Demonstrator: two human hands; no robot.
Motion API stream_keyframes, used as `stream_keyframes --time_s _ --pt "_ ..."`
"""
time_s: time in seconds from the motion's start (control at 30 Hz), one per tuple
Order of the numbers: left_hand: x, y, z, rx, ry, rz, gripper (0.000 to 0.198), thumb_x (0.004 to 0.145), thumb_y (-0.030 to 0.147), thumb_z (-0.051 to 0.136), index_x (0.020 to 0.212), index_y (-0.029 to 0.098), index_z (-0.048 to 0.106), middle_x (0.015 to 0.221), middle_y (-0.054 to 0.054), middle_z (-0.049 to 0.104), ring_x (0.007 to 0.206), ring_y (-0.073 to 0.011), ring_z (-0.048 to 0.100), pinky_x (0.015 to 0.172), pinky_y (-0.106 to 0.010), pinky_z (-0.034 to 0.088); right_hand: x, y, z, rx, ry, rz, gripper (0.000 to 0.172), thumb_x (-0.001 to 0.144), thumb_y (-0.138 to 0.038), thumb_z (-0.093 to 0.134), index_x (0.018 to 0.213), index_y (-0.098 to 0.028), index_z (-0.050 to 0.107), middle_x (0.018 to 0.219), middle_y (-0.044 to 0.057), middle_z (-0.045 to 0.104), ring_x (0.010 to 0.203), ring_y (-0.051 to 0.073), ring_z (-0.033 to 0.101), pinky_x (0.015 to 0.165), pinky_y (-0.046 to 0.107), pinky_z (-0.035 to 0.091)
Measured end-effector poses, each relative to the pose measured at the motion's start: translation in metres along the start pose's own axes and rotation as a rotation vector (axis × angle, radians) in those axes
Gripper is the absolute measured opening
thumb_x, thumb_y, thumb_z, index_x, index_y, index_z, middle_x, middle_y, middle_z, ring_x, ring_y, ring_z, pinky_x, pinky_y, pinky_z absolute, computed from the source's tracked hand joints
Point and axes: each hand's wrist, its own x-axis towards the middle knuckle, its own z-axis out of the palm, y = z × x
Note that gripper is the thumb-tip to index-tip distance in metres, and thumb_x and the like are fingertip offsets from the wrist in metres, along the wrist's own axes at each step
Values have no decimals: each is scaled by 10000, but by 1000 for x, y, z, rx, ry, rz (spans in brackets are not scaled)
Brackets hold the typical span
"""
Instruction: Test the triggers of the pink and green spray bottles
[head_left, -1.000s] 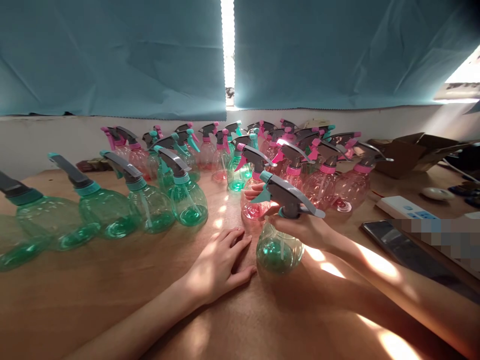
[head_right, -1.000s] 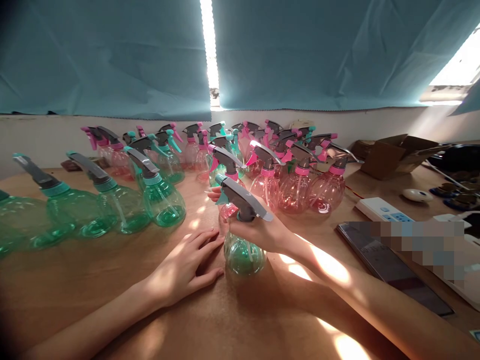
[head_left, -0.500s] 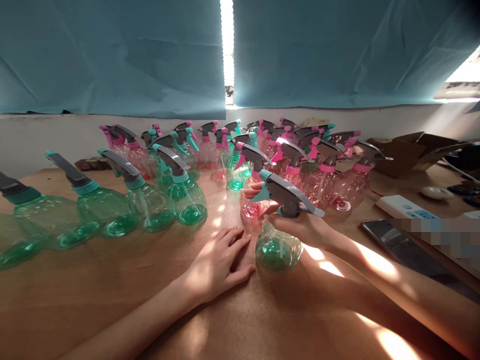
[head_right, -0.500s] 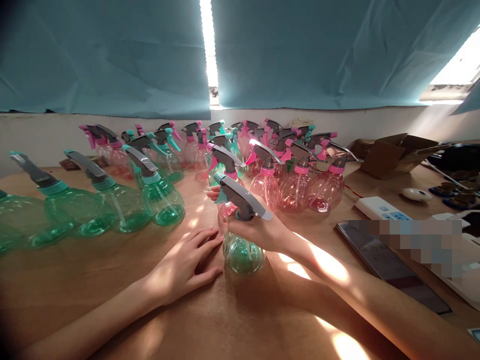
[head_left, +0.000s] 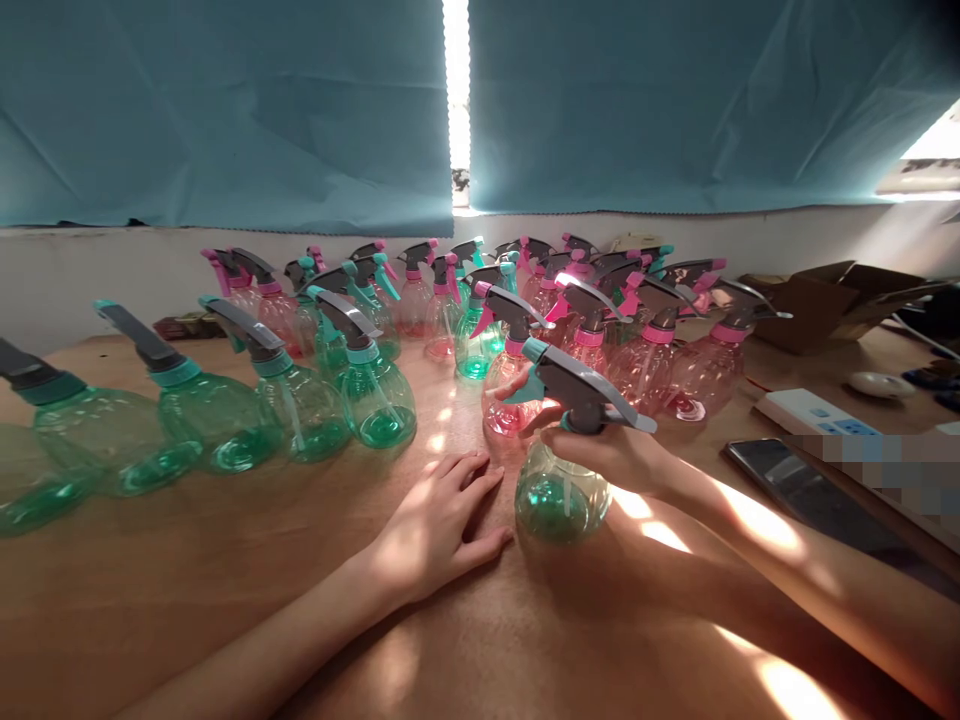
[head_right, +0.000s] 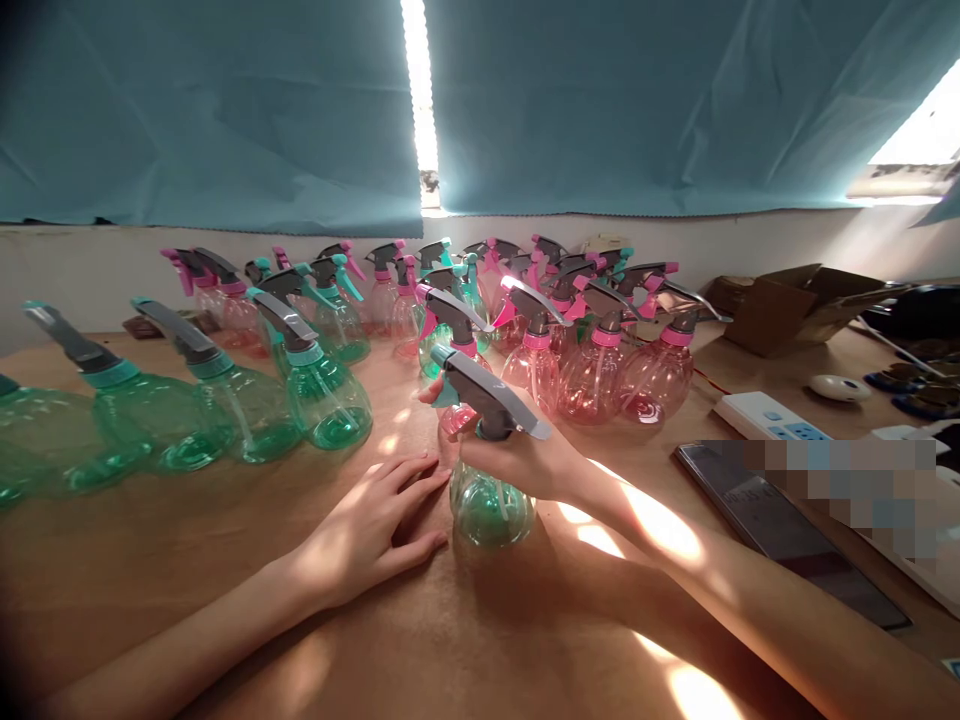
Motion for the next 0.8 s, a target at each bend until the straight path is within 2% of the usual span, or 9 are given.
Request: stream_keyframes --time_s 0.2,0.3,0.43,0.57,0.67,0.8 --pt "0 0 0 -10 2 2 543 876 441 595 1334 151 550 1371 -171 520 1260 -356 465 1048 -550 388 -1 0 -1 14 66 -57 194 696 -182 543 886 -203 579 858 18 655 717 147 624 679 304 517" --pt "0 -1 -1 -8 1 7 540 879 446 589 1330 151 551 1370 -170 522 1263 -345 461 1049 -538 389 -1 1 0 0 76 -86 148 695 -165 540 832 -207 575 795 6 639 715 151 617 680 312 521" --pt "0 -1 0 -5 18 13 545 876 443 597 1335 155 543 1369 -161 522 1266 -334 459 1056 -520 388 -2 2 -1 33 48 -65 241 715 -142 545 934 -208 620 963 37 684 785 171 657 726 338 541" --pt "0 -1 1 -1 17 4 548 870 438 609 1340 166 540 1367 -152 522 1260 -335 466 1054 -512 394 -1 4 -3 1 0 -105 413 757 -129 553 1145 -239 640 1203 67 660 1043 232 649 902 406 518" --pt "0 -1 1 1 24 10 547 867 435 612 1338 168 540 1365 -148 523 1254 -333 471 1050 -506 400 -2 6 -4 -54 -12 -128 526 753 -87 526 1241 -261 614 1255 61 649 1129 251 620 985 438 479" --pt "-1 -1 1 -1 27 16 541 864 424 616 1333 163 547 1364 -157 526 1258 -337 466 1045 -512 400 -2 6 -4 -69 -6 -124 588 753 -56 518 1296 -272 585 1275 46 644 1179 253 599 1030 427 462"
